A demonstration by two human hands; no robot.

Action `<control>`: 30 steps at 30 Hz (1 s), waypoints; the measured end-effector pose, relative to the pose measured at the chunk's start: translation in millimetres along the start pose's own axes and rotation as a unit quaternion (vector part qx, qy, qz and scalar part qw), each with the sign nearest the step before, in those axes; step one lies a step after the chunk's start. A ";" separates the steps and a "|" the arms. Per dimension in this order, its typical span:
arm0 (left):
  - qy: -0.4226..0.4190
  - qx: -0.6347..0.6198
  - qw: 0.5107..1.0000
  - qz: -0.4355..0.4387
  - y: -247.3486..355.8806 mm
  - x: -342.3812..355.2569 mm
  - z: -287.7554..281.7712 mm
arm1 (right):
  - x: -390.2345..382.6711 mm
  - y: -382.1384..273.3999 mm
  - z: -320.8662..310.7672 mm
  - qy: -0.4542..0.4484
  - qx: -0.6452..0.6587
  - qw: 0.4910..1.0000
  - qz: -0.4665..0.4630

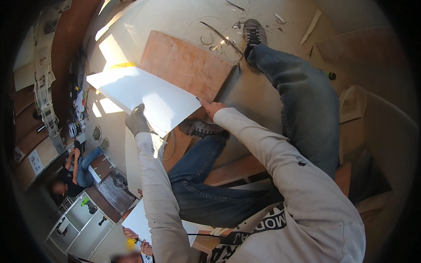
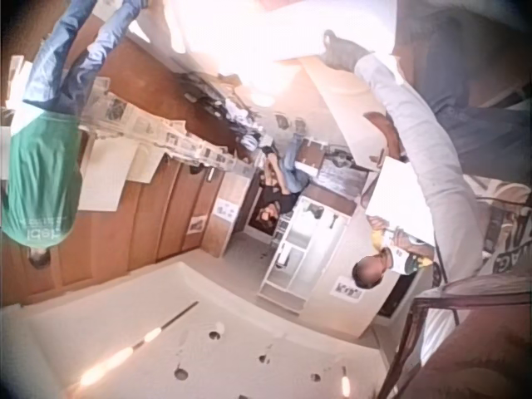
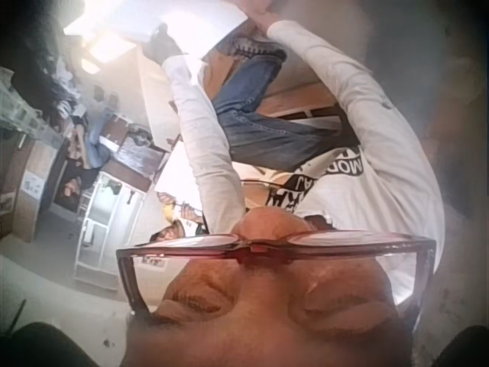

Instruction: The person sits on the floor and uses a utility knife to cut a white rectangular board. They score the board along a straight line, snap it apart, and then cut the separated pieces further. Other people are visible in the background, also handling similar boards.

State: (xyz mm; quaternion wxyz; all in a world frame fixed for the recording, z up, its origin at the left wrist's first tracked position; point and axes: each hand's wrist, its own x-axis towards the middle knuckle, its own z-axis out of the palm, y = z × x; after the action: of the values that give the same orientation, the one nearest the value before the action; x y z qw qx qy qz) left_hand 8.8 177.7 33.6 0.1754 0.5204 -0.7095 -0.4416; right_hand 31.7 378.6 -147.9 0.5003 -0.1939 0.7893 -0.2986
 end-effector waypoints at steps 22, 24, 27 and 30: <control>-0.021 -0.015 1.000 -0.007 -17.9 26.6 -4.3 | 7.8 -3.4 -11.8 0.095 0.051 0.994 -0.015; -0.061 -0.097 0.993 0.013 -16.7 27.9 -5.3 | 16.9 -12.2 -13.6 0.071 0.045 0.996 -0.026; -0.032 -0.047 0.998 0.022 -10.6 13.5 -1.0 | 26.8 -19.2 -15.1 0.052 0.008 0.996 -0.068; -0.001 -0.001 1.000 0.000 2.0 -3.4 4.5 | 35.2 -20.3 -13.3 0.049 0.007 0.996 -0.073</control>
State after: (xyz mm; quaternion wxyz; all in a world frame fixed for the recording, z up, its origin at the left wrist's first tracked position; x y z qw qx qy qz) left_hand 5.8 182.9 33.4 0.1751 0.5196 -0.7094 -0.4428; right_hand 4.9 345.9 -153.8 0.4392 -0.2325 0.7948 -0.3484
